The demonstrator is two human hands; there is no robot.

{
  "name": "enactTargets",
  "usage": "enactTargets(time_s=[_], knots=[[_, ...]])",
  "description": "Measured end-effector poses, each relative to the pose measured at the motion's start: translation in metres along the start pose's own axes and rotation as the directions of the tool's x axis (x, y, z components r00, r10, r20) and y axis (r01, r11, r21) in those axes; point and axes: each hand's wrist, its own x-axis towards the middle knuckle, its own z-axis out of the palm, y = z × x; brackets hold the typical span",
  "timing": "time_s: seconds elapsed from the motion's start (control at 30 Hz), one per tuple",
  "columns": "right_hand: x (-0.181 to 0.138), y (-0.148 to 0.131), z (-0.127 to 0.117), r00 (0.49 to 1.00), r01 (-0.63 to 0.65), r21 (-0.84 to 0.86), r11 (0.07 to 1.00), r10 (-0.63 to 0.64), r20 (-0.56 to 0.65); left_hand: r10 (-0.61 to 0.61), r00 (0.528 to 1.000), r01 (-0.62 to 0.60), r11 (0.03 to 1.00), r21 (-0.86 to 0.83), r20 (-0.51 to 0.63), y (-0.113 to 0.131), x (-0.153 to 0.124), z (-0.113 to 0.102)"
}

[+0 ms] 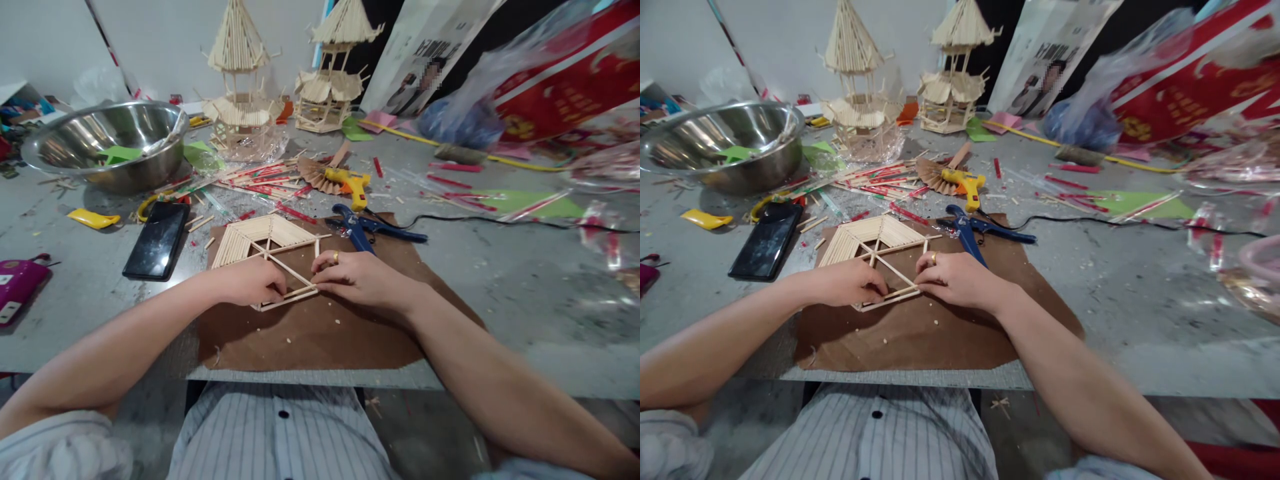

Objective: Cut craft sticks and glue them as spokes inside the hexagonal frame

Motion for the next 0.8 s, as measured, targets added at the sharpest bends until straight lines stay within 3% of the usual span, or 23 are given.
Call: enactTargets(time_s=[0.8], knots=[[0.0035, -0.0071, 0.0027, 0.999, 0.044, 0.152, 0.987, -0.041, -0.023, -0.021, 0.996, 0.024, 0.999, -0.028, 0.092, -0.0008, -0.004, -0.0058]])
